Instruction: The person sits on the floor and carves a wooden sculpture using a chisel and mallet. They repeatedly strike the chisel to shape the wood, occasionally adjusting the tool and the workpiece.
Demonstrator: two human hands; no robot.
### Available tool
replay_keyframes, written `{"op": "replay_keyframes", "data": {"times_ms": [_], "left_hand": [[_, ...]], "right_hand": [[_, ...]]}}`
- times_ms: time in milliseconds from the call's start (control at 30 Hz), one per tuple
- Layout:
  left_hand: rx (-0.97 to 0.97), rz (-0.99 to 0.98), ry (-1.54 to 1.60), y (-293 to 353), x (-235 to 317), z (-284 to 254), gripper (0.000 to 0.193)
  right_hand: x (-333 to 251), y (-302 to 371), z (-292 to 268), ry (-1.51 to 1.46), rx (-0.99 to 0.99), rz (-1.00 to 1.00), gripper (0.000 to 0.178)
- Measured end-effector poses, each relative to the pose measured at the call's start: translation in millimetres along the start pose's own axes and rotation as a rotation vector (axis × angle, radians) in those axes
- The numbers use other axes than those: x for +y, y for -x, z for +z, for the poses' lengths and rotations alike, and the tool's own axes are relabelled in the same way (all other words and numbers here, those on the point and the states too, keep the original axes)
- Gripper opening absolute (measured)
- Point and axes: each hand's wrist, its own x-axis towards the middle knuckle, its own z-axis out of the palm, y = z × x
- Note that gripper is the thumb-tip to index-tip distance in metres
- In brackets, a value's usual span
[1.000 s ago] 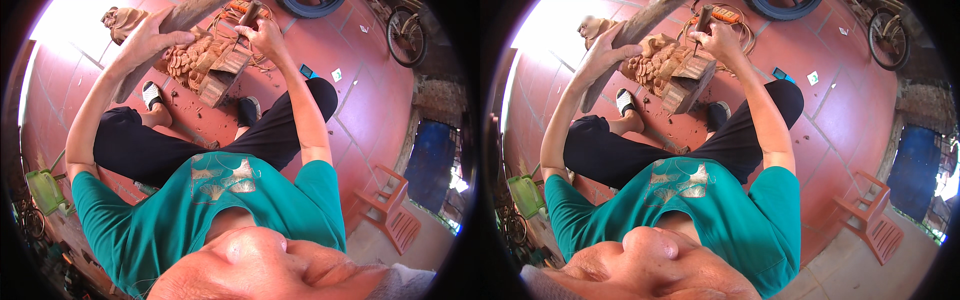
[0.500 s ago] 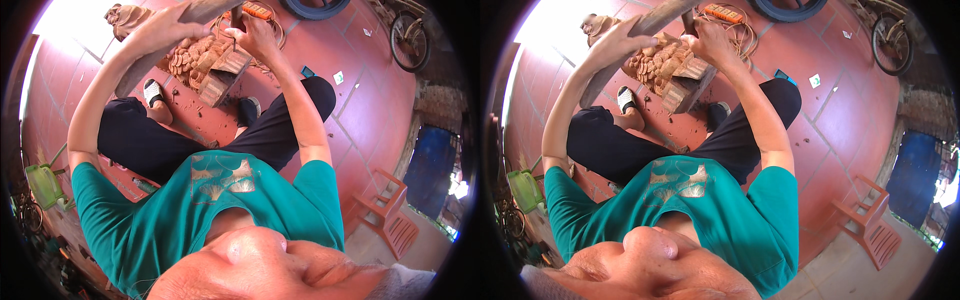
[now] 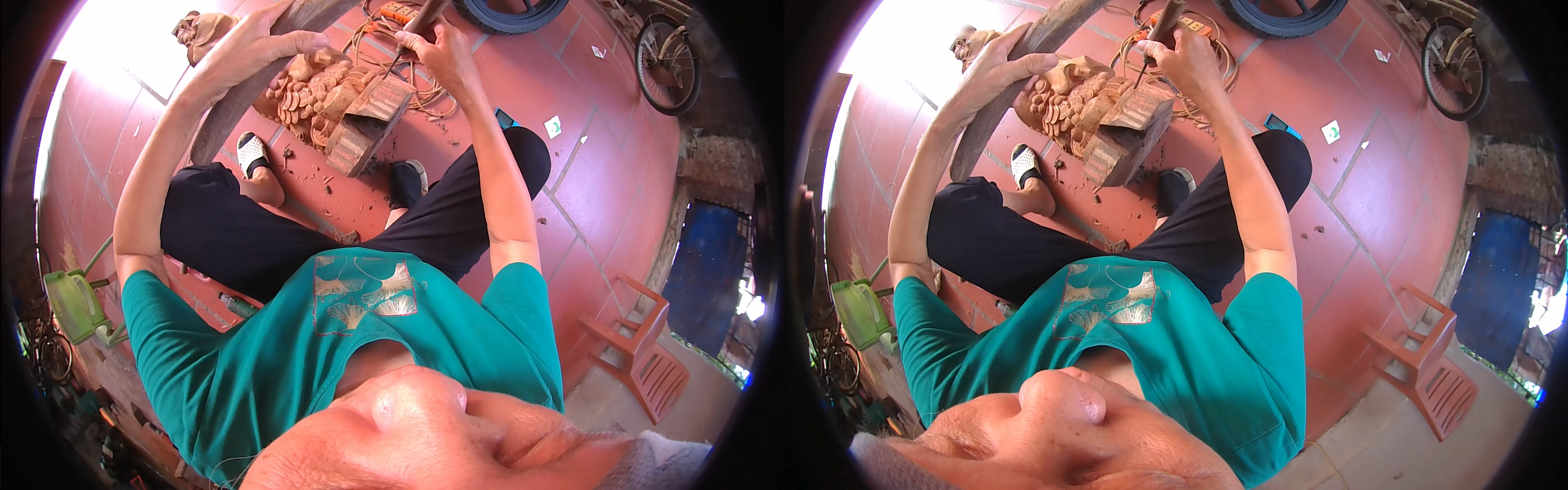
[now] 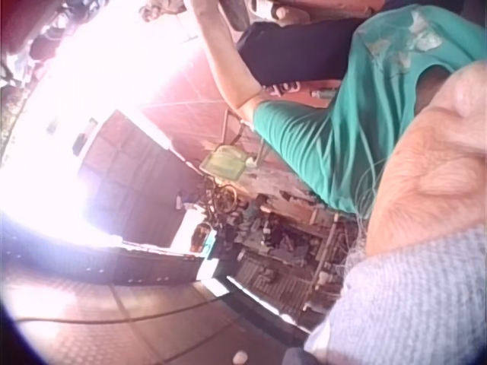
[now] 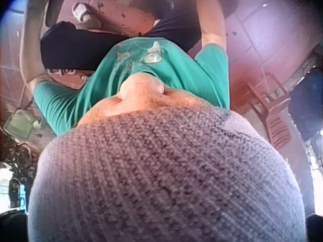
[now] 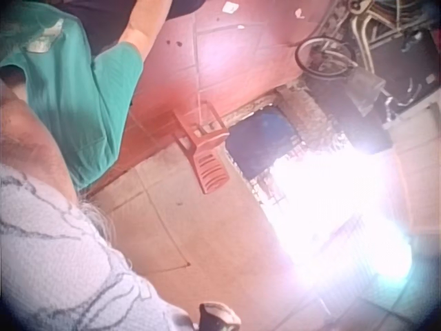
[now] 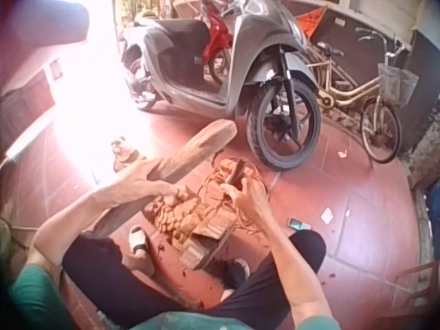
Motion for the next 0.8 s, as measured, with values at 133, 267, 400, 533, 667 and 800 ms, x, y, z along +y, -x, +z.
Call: {"op": "replay_keyframes", "data": {"times_ms": [133,267,400,533,667,800], "left_hand": [[-0.018,-0.027,-0.023,0.1,4.0,-3.6,0.060],[0.051,0.015,0.118,8.3,24.1,2.3,0.063],[0.094,0.009,0.172,9.0,26.3,-4.9,0.072],[0.253,0.140,0.060,15.5,45.2,-13.7,0.069],[0.322,0.142,-0.006,19.7,59.9,-8.3,0.070],[0.251,0.218,-0.386,13.0,3.9,10.6,0.089]], "right_hand": [[-11.6,5.9,5.2,0.222,-0.039,-0.014,0.039],[12.2,4.9,16.0,0.236,-0.033,-0.105,0.039],[7.1,6.3,19.4,0.255,-0.024,-0.164,0.038],[-6.6,11.8,18.3,0.244,-0.050,-0.157,0.032],[-13.1,13.6,20.1,0.267,-0.068,-0.167,0.029],[-15.4,11.2,23.1,0.290,-0.066,-0.231,0.030]]}}
